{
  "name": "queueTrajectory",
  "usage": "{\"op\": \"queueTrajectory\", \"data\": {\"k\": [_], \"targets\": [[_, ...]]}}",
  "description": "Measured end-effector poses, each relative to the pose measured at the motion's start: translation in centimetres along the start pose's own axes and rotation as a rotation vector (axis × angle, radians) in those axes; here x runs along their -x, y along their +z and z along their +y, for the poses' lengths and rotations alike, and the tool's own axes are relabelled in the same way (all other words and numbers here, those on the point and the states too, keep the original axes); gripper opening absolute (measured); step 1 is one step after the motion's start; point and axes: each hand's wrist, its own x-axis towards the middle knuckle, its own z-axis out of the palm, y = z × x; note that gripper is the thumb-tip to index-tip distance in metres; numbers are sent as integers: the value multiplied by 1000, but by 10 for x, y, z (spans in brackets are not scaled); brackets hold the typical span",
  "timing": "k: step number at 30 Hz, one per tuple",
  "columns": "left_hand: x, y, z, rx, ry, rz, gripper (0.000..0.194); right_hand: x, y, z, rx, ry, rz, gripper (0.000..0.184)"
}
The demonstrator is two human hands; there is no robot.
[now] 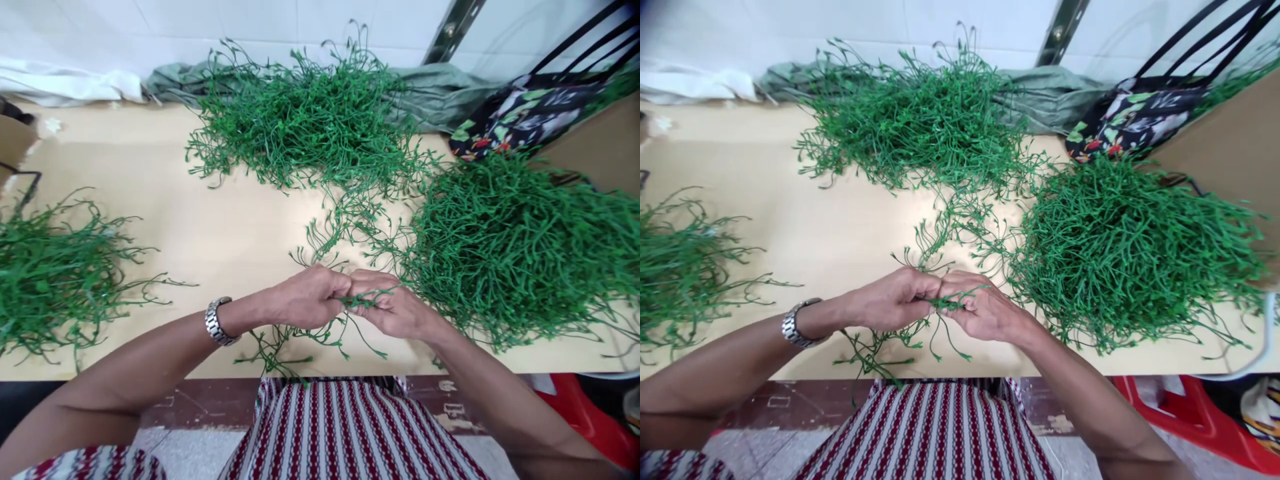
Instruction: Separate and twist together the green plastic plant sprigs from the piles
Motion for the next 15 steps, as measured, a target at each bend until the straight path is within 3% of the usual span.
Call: {"op": "queueTrajectory", "data": {"k": [5,9,15], "targets": [[0,-2,-2,145,15,-12,17,1,2,2,-56,40,22,23],[0,-5,-11,309,9,67,15,3,6,3,-152,138,117,15],[3,-4,-11,154,-12,100,15,3,12,7,-319,197,74,23]]}}
